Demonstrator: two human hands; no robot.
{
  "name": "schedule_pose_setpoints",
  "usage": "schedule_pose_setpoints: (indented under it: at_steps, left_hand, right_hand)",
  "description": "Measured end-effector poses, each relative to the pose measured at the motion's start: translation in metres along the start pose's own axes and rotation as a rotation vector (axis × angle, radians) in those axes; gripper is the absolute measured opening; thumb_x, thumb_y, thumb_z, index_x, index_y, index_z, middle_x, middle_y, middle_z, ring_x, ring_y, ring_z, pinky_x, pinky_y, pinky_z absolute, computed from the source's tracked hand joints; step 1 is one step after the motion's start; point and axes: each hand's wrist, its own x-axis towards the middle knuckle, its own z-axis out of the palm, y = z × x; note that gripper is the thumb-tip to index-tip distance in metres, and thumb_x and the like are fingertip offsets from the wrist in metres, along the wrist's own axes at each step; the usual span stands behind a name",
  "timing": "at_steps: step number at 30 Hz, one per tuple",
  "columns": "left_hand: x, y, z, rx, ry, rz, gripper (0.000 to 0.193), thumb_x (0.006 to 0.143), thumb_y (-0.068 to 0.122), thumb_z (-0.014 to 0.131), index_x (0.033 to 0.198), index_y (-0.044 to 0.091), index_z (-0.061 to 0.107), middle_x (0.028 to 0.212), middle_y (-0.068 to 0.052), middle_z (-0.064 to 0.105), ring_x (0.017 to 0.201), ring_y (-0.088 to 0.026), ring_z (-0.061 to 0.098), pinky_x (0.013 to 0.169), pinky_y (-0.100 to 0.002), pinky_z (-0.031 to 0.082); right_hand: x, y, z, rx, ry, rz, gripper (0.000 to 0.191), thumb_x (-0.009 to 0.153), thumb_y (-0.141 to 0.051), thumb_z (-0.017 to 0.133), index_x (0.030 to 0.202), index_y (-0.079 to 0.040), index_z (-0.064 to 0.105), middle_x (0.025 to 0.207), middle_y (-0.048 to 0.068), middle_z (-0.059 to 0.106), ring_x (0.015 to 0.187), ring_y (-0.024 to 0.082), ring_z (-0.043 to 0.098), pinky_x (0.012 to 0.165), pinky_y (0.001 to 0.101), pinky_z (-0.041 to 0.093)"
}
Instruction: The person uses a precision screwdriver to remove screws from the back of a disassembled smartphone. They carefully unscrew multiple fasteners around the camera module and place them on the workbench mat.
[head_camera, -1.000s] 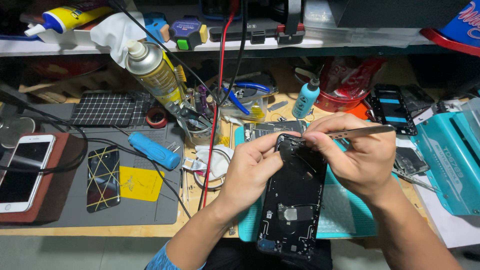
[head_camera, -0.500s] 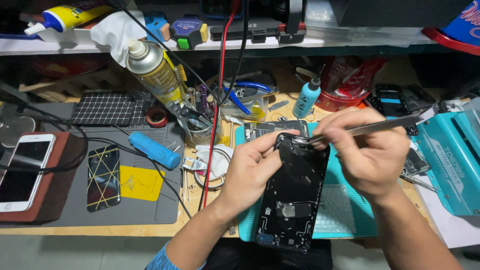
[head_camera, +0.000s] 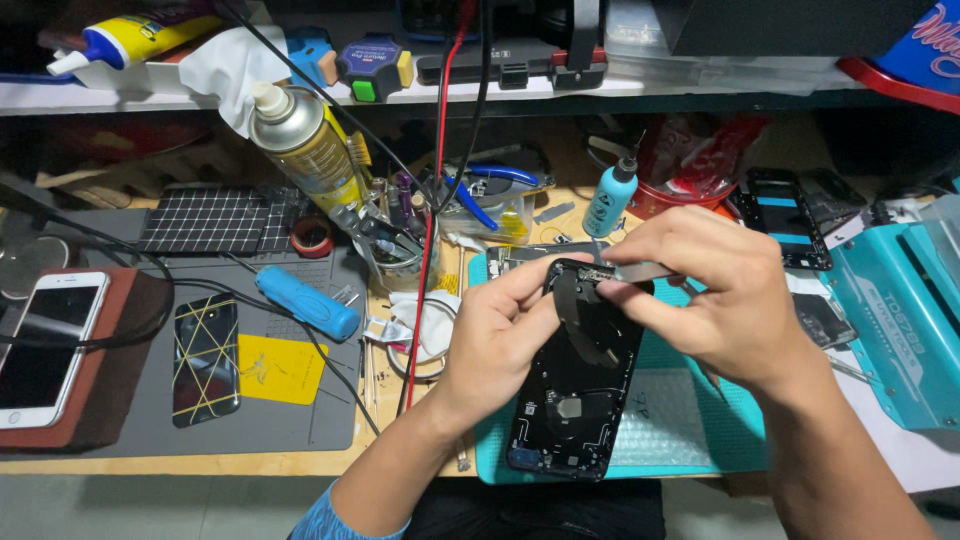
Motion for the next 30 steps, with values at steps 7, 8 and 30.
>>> schedule_pose_setpoints:
  at_steps: [7, 8, 30]
  left_hand:
    - [-0.0026, 0.0018, 0.0006, 0.085, -0.005, 0.033, 0.033, 0.106, 0.008, 0.058, 0.135, -0.007, 0.062, 0.096, 0.000, 0.071, 0.086, -0.002, 0.063, 0.073, -0.018, 0.049]
    - [-0.0028, 0.0025, 0.0004, 0.082, -0.015, 0.028, 0.034, 0.105, 0.008, 0.056, 0.135, -0.007, 0.062, 0.095, 0.000, 0.071, 0.085, -0.002, 0.063, 0.073, -0.018, 0.050]
    - [-0.0009, 0.0059, -0.0032, 0.230, -0.002, 0.115, 0.033, 0.105, 0.009, 0.057, 0.135, -0.005, 0.062, 0.093, 0.002, 0.073, 0.084, -0.001, 0.062, 0.073, -0.018, 0.050]
  right_hand:
    - [-0.0006, 0.0065, 0.0038, -0.005, -0.026, -0.087, 0.020, 0.077, -0.005, 0.080, 0.095, -0.001, 0.071, 0.085, 0.008, 0.069, 0.078, 0.019, 0.067, 0.068, 0.0313, 0.053]
    - [-0.0012, 0.0066, 0.0048, -0.009, -0.020, -0.100, 0.019, 0.079, -0.005, 0.080, 0.094, -0.001, 0.070, 0.085, 0.009, 0.069, 0.078, 0.020, 0.067, 0.068, 0.0318, 0.052]
    - [-0.0002, 0.0071, 0.0048, 0.016, -0.023, -0.058, 0.019, 0.080, -0.006, 0.081, 0.094, 0.002, 0.071, 0.080, 0.010, 0.067, 0.067, 0.018, 0.064, 0.060, 0.0293, 0.049]
